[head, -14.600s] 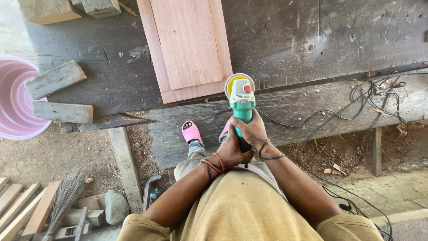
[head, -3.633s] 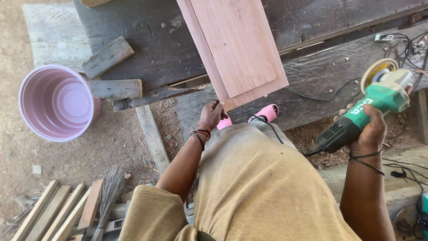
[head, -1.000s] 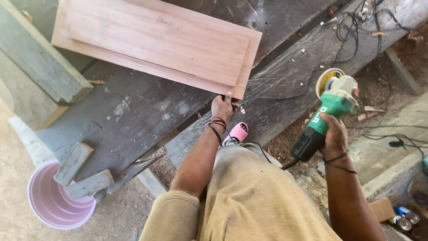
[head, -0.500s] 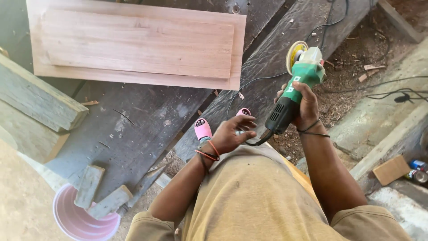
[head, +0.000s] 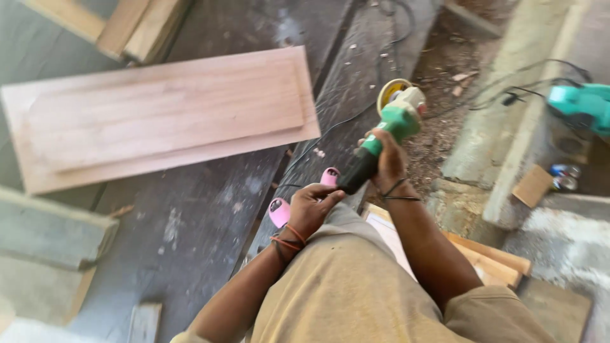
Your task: Sand the surface and edges of a wooden panel using a handheld power sander.
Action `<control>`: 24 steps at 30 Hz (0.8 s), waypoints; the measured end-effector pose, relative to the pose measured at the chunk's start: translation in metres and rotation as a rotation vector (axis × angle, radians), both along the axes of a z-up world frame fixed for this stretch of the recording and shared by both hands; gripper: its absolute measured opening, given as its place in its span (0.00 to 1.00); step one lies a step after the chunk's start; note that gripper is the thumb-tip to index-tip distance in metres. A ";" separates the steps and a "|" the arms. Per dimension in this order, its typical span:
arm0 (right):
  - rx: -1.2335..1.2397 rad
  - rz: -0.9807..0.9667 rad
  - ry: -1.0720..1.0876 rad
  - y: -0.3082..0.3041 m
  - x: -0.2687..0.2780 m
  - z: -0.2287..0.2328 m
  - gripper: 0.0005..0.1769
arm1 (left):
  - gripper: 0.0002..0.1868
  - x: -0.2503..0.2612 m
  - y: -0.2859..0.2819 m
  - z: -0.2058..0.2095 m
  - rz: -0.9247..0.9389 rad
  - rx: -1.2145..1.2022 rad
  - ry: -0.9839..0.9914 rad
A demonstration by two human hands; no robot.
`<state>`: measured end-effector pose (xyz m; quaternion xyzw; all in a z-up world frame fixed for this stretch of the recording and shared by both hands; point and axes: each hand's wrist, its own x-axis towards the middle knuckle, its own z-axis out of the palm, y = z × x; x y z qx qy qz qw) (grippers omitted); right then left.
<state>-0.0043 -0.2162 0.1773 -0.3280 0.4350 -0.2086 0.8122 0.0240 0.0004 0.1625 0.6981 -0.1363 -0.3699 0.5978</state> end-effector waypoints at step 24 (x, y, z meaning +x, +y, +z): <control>-0.277 -0.278 -0.003 0.040 -0.029 -0.013 0.19 | 0.24 -0.003 0.014 -0.031 -0.043 0.113 0.269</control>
